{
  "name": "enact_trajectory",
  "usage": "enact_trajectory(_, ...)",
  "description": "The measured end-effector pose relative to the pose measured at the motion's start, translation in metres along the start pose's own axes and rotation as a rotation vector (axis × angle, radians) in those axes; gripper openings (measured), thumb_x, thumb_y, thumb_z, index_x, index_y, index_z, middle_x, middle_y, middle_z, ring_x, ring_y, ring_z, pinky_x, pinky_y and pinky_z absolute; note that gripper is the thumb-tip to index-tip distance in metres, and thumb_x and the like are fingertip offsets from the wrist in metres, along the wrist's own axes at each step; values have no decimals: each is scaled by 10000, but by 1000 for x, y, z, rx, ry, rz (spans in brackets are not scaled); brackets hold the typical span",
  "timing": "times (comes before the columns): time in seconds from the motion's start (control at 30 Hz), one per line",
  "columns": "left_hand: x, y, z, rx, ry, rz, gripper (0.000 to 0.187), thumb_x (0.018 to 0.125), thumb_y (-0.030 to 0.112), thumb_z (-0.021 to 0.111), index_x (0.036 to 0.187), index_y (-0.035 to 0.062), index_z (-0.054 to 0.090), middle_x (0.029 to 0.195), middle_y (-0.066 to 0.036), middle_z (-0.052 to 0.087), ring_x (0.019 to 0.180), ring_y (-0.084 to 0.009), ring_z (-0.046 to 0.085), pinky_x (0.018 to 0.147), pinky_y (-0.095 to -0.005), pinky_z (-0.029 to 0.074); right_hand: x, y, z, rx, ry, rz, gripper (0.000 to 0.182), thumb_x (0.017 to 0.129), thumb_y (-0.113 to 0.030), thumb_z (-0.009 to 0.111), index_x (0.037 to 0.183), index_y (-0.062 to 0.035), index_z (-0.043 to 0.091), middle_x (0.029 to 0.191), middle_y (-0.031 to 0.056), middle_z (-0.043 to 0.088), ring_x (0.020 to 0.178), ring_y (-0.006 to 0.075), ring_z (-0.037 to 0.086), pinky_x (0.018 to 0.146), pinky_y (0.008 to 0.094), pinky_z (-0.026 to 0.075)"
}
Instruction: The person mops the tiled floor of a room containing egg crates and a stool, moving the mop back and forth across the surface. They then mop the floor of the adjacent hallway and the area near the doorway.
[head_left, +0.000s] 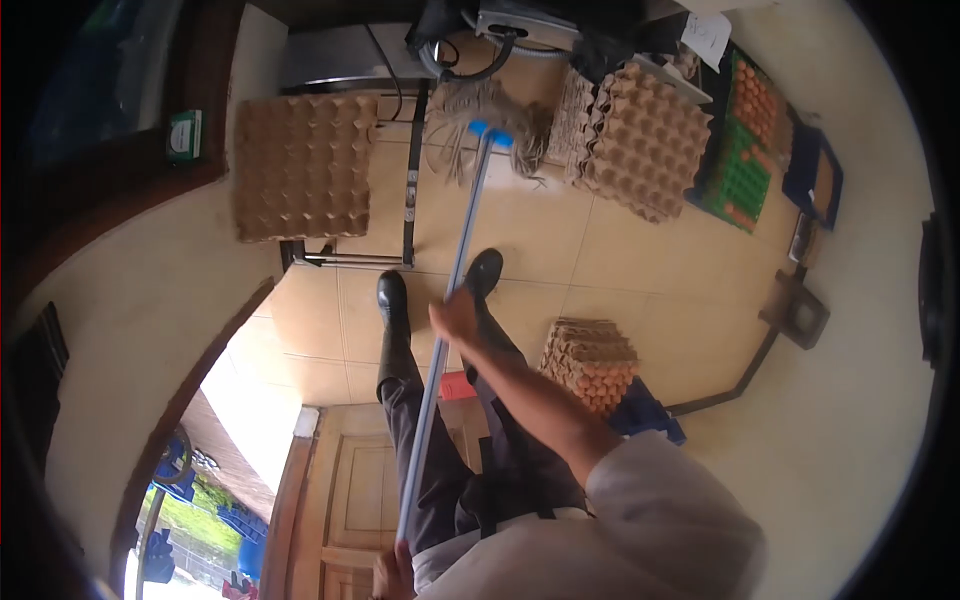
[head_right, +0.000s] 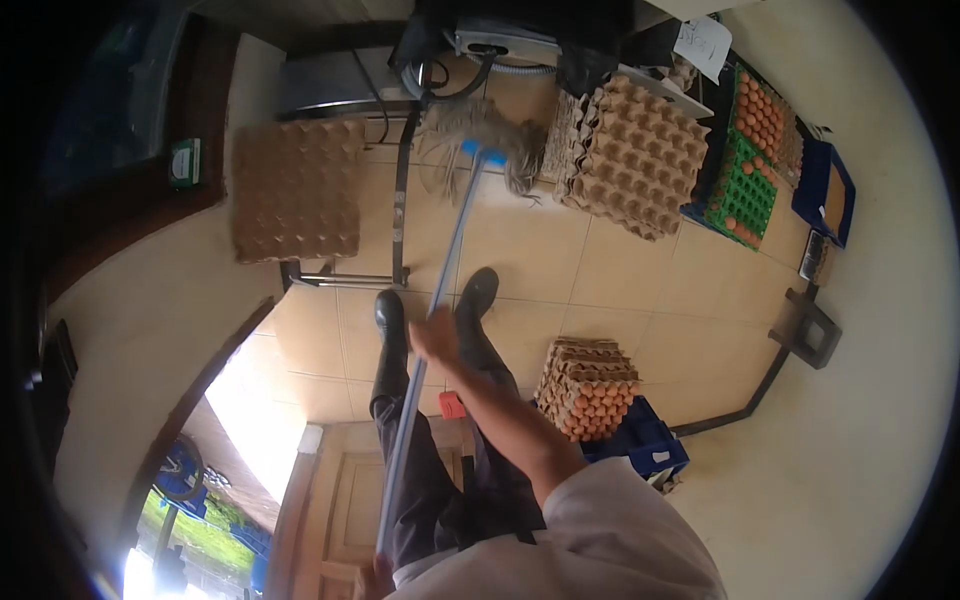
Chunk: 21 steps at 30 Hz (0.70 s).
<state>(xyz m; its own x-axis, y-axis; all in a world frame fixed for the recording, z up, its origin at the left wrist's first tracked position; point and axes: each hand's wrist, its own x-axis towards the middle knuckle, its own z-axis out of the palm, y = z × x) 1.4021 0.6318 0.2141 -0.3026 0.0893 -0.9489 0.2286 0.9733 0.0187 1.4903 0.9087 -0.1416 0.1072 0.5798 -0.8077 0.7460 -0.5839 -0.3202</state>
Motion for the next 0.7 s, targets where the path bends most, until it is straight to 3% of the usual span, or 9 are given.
enact_trajectory(0.03,26,16,0,-43,-2,39,514,940,385,390,603,14,503,497,-195,474,473,-335,532,414,-416,315,40,-6,-4,-38,-29,5,426,700,-233,600,987,61,488,938,269,591,920,407,586,809,457,469)
enact_trajectory(0.1,90,56,-8,29,-154,121,245,956,246,411,951,28,524,632,-130,496,528,-294,508,442,-396,361,104,-49,-41,11,-3,-40,366,722,-280,583,889,44,555,853,232,630,851,377,624,750,443,500)
enact_trajectory(0.2,102,89,18,-79,113,417,510,942,398,376,643,0,492,512,-197,466,455,-351,457,421,-423,307,121,-74,-66,-26,61,53,351,736,-238,555,929,54,544,875,243,628,864,386,618,748,445,498)
enact_trajectory(0.33,10,-5,3,46,-98,102,484,927,411,391,702,5,529,566,-232,501,547,-444,518,444,-469,331,13,16,-5,-45,41,49,410,727,-214,551,997,88,492,957,316,579,937,424,582,824,462,458)
enact_trajectory(0.43,-35,-37,-21,589,-2,315,328,931,346,425,1063,48,462,911,-189,506,807,-325,530,631,-423,429,-33,38,21,15,-61,35,381,706,-189,559,937,108,500,920,331,577,908,436,583,787,465,467)
enact_trajectory(0.5,-38,-47,-28,949,48,460,434,934,303,447,1303,76,417,1141,-161,510,980,-245,537,756,-393,495,-24,19,6,32,-90,62,344,690,-158,550,897,113,507,877,344,577,891,457,578,791,473,461)
enact_trajectory(0.53,-2,-33,-28,596,32,305,309,935,341,416,1001,45,473,859,-200,508,784,-349,536,603,-440,418,-6,12,1,53,4,54,335,692,-166,554,877,110,512,875,343,579,884,453,582,778,469,465)
enact_trajectory(0.57,49,-9,-26,244,15,144,460,936,380,384,699,14,529,576,-239,507,588,-453,534,451,-487,341,22,3,-4,73,95,45,327,695,-175,558,857,107,517,873,343,581,877,449,587,764,466,470)
enact_trajectory(0.7,142,38,-49,292,31,224,420,947,323,379,692,14,502,571,-231,509,576,-451,528,451,-492,357,102,-34,6,148,277,84,311,699,-201,557,833,76,515,863,310,595,853,439,596,739,477,471)
